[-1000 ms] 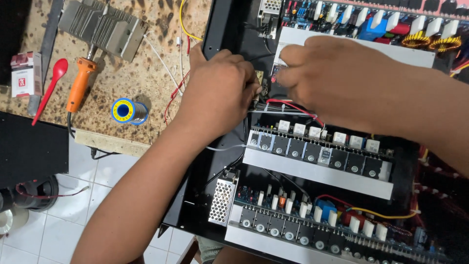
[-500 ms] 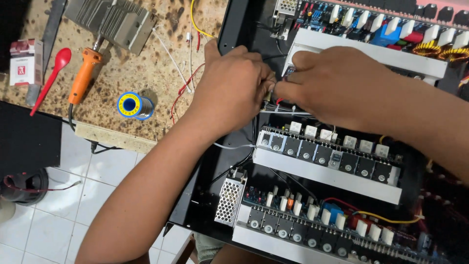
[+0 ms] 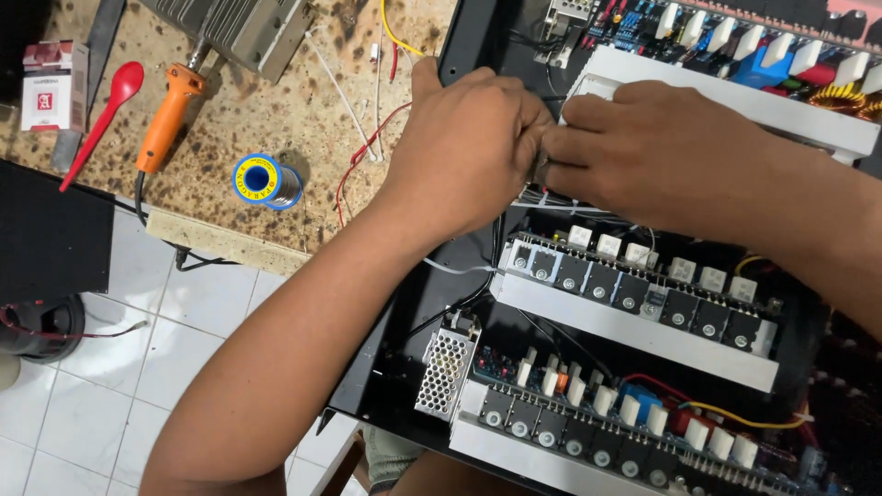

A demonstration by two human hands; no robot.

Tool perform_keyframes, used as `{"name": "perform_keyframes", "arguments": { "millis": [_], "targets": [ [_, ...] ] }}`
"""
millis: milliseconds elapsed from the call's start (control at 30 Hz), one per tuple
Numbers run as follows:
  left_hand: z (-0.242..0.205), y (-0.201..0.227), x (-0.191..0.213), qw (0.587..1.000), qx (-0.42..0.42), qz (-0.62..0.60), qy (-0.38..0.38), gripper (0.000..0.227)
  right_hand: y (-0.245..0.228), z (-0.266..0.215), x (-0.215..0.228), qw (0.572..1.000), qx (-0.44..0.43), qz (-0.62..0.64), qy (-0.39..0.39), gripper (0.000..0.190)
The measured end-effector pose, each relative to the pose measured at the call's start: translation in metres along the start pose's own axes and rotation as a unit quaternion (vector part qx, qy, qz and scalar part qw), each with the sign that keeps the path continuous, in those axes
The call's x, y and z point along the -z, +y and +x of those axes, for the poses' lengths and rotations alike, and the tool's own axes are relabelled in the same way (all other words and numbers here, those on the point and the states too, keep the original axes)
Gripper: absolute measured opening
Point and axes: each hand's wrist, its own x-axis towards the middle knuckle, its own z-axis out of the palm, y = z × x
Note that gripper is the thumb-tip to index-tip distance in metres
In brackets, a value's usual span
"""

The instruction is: The person works on the internal wiring of an electronic device, connecting wires to circuit boards and securing them with zip ties. They use pliers to cut the zip ties and organize the cables within the chassis.

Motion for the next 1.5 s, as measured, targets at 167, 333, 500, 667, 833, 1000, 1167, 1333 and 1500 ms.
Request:
{"name": "perform_keyframes", "arguments": {
  "millis": [167, 333, 500, 667, 833, 1000, 1167, 1333, 1500],
  "targets": [
    [-0.001, 0.000, 0.001, 1.000, -0.001, -0.003, 0.015, 0.017, -0.006, 0.004, 0.009, 0.997, -0.009, 0.033, -0.066, 0.029],
    [-0.001, 0.000, 0.001, 0.999, -0.001, -0.021, 0.024, 0.021, -0.011, 0.002, 0.006, 0.990, -0.031, 0.068, -0.120, 0.033],
    [-0.002, 0.002, 0.007, 0.992, 0.002, -0.113, 0.060, 0.018, -0.007, 0.006, 0.025, 0.995, -0.004, 0.037, -0.089, 0.054],
    [-0.002, -0.005, 0.011, 0.958, -0.012, -0.244, 0.150, 0.015, -0.007, 0.003, 0.012, 0.997, 0.004, 0.059, -0.048, 0.040],
    [-0.005, -0.006, 0.016, 0.915, 0.069, -0.340, 0.204, 0.023, -0.006, 0.004, 0.006, 0.988, -0.016, 0.114, -0.107, 0.048],
    [-0.004, -0.009, 0.014, 0.907, 0.088, -0.357, 0.205, 0.023, -0.007, 0.003, -0.001, 0.978, -0.013, 0.133, -0.157, 0.060],
    [-0.004, -0.014, 0.017, 0.884, 0.111, -0.417, 0.181, 0.022, 0.000, -0.009, -0.004, 0.978, -0.025, 0.172, -0.118, 0.071],
    [-0.032, -0.014, 0.031, 0.940, -0.007, -0.310, 0.140, 0.014, 0.004, -0.014, 0.010, 0.953, -0.106, 0.261, -0.115, 0.060],
    [-0.082, -0.006, 0.054, 0.992, -0.107, -0.067, -0.030, 0.009, 0.009, -0.020, 0.014, 0.971, -0.115, 0.208, -0.023, 0.042]
  ]
}}
